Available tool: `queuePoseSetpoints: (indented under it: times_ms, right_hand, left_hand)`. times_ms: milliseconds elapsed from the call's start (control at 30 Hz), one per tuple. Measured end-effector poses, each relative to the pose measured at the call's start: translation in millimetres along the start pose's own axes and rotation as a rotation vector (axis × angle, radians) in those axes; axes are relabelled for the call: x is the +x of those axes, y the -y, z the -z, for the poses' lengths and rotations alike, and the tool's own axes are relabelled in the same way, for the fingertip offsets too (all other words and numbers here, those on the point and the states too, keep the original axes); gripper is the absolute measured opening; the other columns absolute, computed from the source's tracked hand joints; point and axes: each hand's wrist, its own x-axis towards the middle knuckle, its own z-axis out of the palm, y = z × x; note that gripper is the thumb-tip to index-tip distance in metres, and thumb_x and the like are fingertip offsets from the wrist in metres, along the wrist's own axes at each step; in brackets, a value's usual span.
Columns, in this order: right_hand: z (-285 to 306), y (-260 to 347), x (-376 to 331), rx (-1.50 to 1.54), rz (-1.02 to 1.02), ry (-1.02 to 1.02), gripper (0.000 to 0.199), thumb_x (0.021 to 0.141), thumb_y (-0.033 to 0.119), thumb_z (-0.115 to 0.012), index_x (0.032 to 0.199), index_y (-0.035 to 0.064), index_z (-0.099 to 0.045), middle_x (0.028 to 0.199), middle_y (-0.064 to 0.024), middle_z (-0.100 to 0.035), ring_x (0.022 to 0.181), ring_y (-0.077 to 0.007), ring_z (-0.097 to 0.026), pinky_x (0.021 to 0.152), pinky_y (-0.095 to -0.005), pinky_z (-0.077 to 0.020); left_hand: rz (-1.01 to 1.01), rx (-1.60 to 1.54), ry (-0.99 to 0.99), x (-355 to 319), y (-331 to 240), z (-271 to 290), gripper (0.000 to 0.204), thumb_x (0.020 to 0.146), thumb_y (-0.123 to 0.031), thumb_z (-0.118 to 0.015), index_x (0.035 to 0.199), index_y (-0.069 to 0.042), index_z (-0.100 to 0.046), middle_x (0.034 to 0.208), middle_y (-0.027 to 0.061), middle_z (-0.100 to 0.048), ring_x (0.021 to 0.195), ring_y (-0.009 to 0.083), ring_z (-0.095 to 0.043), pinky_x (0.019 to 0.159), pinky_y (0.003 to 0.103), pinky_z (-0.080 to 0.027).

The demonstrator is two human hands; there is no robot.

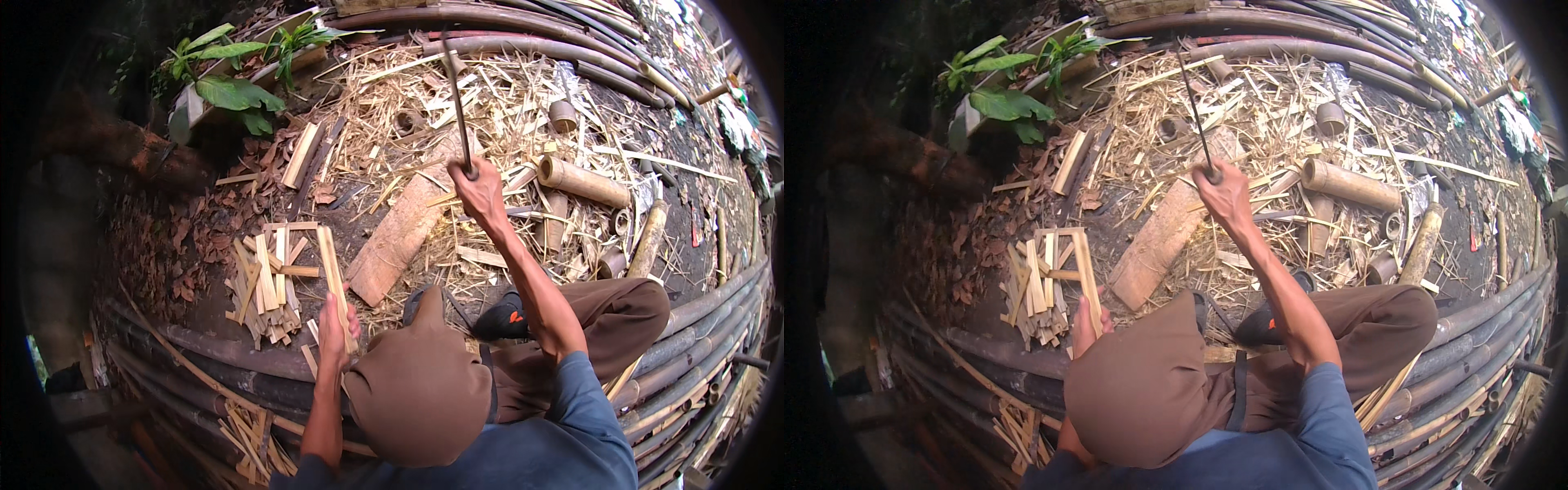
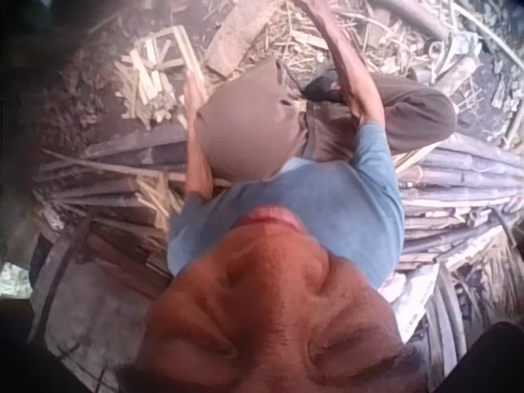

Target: The person sits on the ground and uses a machete to split bamboo strips into smaller pieces. They repeatedly position the bamboo on a wooden block, strike it with the machete, and separate the resulting pieces.

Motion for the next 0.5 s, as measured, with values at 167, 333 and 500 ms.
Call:
queuePoseSetpoints:
  times_ms: [167,333,500]
  right_hand:
    - [-27.9,81.5,17.3,0.307,-0.013,0.021,0.026,0.093,0.028,-0.060,0.090,0.0025,-0.060,0.062,-0.0028,-0.057,0.048,-0.0120,-0.051,0.044,-0.0291,-0.0408]
    - [-94.7,-93.3,-49.5,0.029,-0.058,0.057,0.015,0.089,0.019,-0.061,0.091,0.0044,-0.059,0.070,-0.0122,-0.061,0.063,-0.0212,-0.060,0.058,-0.0379,-0.0503]
    - [-91.3,-60.6,-115.4,-0.058,-0.183,0.331,0.031,0.081,0.029,-0.058,0.092,0.0006,-0.059,0.072,-0.0201,-0.062,0.067,-0.0348,-0.062,0.064,-0.0462,-0.0481]
  left_hand:
    - [-0.456,-0.014,-0.156,25.6,-10.4,-9.6,0.022,0.100,-0.022,-0.054,0.109,-0.004,-0.044,0.075,0.0010,-0.050,0.061,0.0082,-0.051,0.055,0.024,-0.048]
    - [-0.410,-0.035,-0.006,48.7,-4.3,-26.6,0.048,0.097,-0.014,-0.059,0.134,-0.002,-0.032,0.118,0.0242,-0.059,0.105,0.0262,-0.062,0.094,0.037,-0.048]
    - [-0.411,-0.114,-0.008,67.1,3.7,-35.9,0.059,0.097,-0.012,-0.056,0.144,-0.003,-0.021,0.129,0.0289,-0.052,0.119,0.0332,-0.056,0.101,0.040,-0.045]
